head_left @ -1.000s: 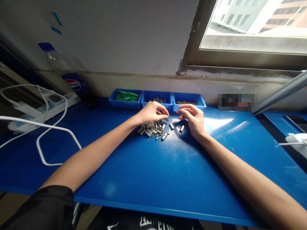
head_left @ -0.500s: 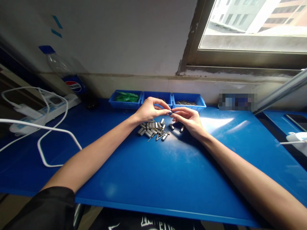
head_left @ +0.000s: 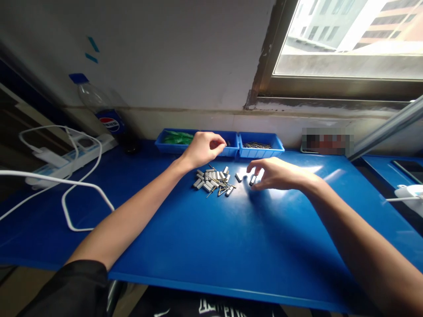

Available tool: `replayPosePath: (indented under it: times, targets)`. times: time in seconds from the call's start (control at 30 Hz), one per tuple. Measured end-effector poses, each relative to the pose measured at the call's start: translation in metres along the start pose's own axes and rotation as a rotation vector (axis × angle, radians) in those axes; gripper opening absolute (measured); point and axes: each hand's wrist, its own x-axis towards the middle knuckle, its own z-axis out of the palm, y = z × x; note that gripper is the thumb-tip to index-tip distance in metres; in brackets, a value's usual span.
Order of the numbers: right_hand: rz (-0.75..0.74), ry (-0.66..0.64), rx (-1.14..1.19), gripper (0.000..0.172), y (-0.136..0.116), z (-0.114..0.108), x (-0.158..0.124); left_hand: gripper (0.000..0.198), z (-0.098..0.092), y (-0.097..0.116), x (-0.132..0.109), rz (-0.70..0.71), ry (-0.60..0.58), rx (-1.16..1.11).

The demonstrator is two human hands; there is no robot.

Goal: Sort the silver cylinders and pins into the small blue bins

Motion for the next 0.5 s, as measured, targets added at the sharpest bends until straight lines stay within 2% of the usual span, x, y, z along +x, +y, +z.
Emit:
replayPosePath:
  times: [0.1,0.17,0.3,0.37,0.43,0.5]
  targets:
    - [-0.012,0.015,-0.033,0.027,-0.002,0.011,0.01,0.018,-0.003,0.008,-0.002,0.102,-0.331,0.033]
    - [-0.026,0.022,-0.034,0.019,-0.004,0.014,0.016,0.02,-0.003,0.01,-0.002,0.152,-0.438,0.081]
    - [-0.039,0.026,-0.005,0.026,-0.01,0.008,0.019,0.023,-0.002,0.016,0.002,0.179,-0.504,0.112]
    - [-0.033,0.032,0.028,0.021,-0.011,0.003,0.018,0.026,-0.005,0.021,0.006,0.138,-0.502,0.085]
    - [-0.053,0.025,0.133,0.013,-0.009,-0.001,0.018,0.027,-0.011,0.025,0.01,0.082,-0.508,0.063]
    - [-0.094,0.026,0.316,0.012,-0.006,-0.004,0.018,0.027,-0.017,0.027,0.013,0.039,-0.543,0.039]
